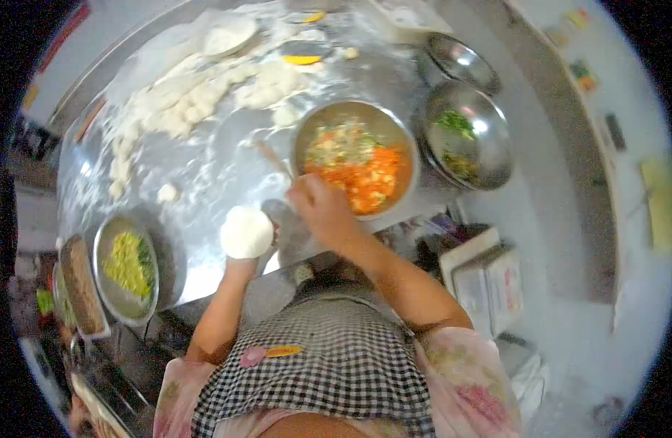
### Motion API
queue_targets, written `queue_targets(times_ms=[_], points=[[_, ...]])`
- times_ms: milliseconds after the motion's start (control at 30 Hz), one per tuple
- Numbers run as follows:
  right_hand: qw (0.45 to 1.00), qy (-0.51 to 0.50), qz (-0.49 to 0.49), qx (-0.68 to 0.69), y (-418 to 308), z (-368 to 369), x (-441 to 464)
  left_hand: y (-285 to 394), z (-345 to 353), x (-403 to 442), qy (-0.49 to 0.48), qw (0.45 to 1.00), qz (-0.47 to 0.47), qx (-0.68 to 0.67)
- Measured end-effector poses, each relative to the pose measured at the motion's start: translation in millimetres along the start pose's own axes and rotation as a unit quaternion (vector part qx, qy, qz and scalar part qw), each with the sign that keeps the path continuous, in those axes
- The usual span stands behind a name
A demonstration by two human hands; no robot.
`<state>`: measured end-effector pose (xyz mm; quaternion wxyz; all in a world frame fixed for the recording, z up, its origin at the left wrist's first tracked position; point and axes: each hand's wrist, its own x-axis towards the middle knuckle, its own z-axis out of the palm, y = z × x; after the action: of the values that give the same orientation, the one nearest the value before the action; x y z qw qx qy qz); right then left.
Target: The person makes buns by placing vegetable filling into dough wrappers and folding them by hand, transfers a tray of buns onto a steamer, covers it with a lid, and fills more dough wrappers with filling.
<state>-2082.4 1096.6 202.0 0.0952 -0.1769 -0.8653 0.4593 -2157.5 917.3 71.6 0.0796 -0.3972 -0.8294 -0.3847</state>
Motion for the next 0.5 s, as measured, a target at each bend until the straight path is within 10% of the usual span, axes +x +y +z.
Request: queue_targets(times_ms=[33,67,300,400,500], points=[[0.993,0.076,-0.032,-0.084,22,-26,-1,9,5,10,-0.017,0.993,-0.064,-0.093],[0.990,0.142,0.000,0.020,55,-52,-1,11,5,29,0.024,0.986,0.130,0.103],[0.832,0.513,0.206,0.052,249,-229,-49,95,-13,87,-0.220,0.942,-0.185,-0.171],[0.840,0.486,0.241,0.021,295,-245,-42,108,17,83,-0.053,0.998,0.001,-0.016],[0.864,0.456,0.211,-0.031,310,-268,-36,124,41,88,-0.035,0.811,-0.308,-0.496]])
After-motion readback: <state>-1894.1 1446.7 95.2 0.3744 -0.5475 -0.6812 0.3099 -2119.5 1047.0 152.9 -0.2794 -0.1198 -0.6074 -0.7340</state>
